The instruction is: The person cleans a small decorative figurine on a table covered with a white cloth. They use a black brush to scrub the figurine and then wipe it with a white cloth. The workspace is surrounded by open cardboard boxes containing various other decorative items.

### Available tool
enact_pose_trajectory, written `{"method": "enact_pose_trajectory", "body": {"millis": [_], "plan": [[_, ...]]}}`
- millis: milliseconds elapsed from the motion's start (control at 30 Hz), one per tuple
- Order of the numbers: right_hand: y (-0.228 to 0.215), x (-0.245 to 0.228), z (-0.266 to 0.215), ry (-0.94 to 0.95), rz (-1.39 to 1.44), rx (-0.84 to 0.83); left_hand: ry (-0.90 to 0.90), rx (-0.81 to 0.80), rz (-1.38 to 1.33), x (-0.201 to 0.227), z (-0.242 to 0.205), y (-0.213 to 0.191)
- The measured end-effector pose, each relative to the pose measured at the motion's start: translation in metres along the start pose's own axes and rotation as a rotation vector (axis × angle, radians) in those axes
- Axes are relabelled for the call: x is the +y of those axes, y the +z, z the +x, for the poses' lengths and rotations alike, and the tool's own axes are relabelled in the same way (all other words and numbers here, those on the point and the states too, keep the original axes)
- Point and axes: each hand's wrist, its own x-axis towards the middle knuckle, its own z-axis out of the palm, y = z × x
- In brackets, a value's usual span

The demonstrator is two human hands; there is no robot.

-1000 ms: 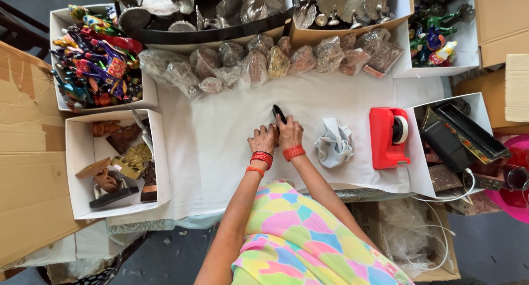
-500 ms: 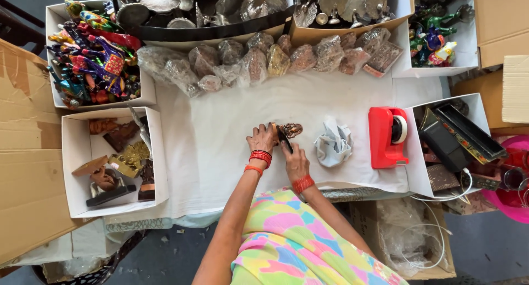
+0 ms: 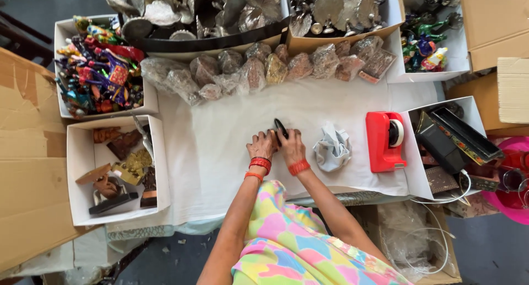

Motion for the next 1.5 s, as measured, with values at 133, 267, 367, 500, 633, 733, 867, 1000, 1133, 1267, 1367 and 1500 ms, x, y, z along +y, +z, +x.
{"method": "enact_pose_trajectory", "body": {"millis": [133, 267, 367, 500, 633, 733, 867, 1000, 1133, 1267, 1367, 1500], "plan": [[-0.008, 0.004, -0.06, -0.009, -0.005, -0.034, -0.007, -0.055, 0.001, 0.001, 0.0, -0.011], [-0.008, 0.002, -0.058, 0.003, -0.021, -0.034, -0.004, -0.067, 0.015, 0.001, 0.001, -0.01], [0.001, -0.005, -0.024, 0.012, -0.038, 0.0, 0.004, -0.055, -0.001, 0.002, 0.0, -0.011], [0.003, -0.015, 0.035, 0.04, -0.023, 0.026, 0.017, 0.012, -0.009, -0.004, 0.003, 0.015], [-0.019, -0.017, 0.047, 0.086, 0.034, -0.009, 0.015, 0.029, -0.008, 0.0, 0.001, 0.0], [-0.011, -0.006, 0.023, 0.061, 0.062, 0.021, -0.001, -0.005, -0.012, 0.002, -0.001, -0.005], [-0.014, -0.001, -0.035, 0.009, 0.01, 0.073, -0.004, -0.015, 0.008, 0.0, -0.001, -0.006], [-0.013, 0.003, -0.062, 0.06, -0.043, -0.056, 0.0, -0.023, 0.023, 0.001, 0.001, -0.007], [-0.01, 0.001, -0.014, 0.048, -0.082, 0.01, -0.009, -0.012, 0.028, 0.003, 0.001, -0.007], [-0.003, 0.007, 0.039, 0.087, -0.018, 0.05, -0.008, -0.018, 0.038, 0.003, 0.0, -0.005], [-0.005, 0.009, 0.057, 0.129, 0.03, 0.025, -0.007, -0.001, 0.037, 0.002, 0.002, 0.001], [0.003, 0.015, 0.025, 0.098, -0.001, 0.037, -0.014, -0.004, 0.01, 0.001, 0.0, 0.001]]}}
